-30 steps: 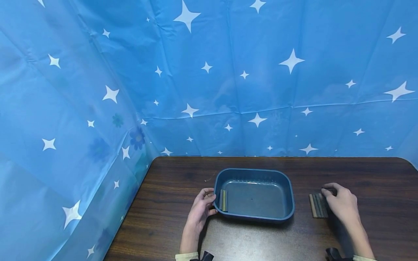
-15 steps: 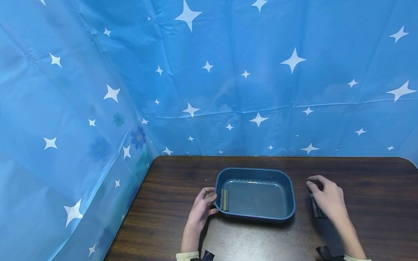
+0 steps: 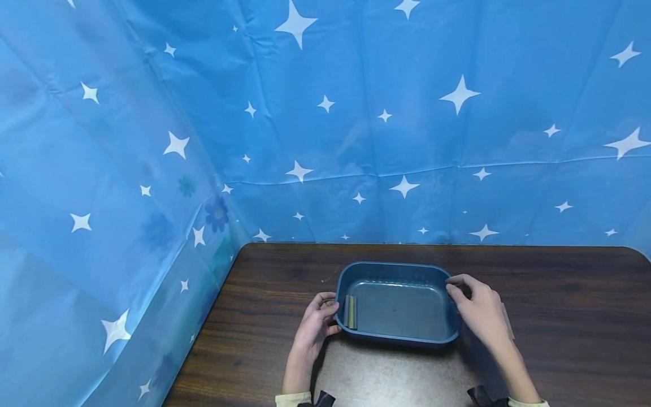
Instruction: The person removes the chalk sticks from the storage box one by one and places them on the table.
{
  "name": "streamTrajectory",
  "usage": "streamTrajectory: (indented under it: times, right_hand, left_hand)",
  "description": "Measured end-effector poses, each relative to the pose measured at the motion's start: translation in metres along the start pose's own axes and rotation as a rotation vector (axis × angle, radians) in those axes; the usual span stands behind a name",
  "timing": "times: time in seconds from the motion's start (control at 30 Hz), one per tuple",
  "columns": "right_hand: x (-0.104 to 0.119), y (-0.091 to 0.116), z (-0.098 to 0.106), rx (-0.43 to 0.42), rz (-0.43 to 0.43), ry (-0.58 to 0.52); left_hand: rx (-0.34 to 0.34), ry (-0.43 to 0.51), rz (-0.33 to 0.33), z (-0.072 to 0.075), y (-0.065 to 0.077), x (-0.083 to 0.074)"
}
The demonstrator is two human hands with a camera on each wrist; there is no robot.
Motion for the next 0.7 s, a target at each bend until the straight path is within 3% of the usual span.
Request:
streamTrajectory:
  times: [0.7]
  right_hand:
    - [0.033,-0.002,-0.083,0.121,0.028,-0.056]
  left_hand:
    - [-0.001,-0.003,-0.012,0.000,0.001,-0.001]
Point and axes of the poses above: each hand's wrist, its own y-axis away from the middle knuckle, its own z-axis out of the back of the hand, x = y × z, the point moved 4 cm from there along -y, towards the middle knuckle, and after that the axes turned 2 degrees about -x, right-handed, at the moved point
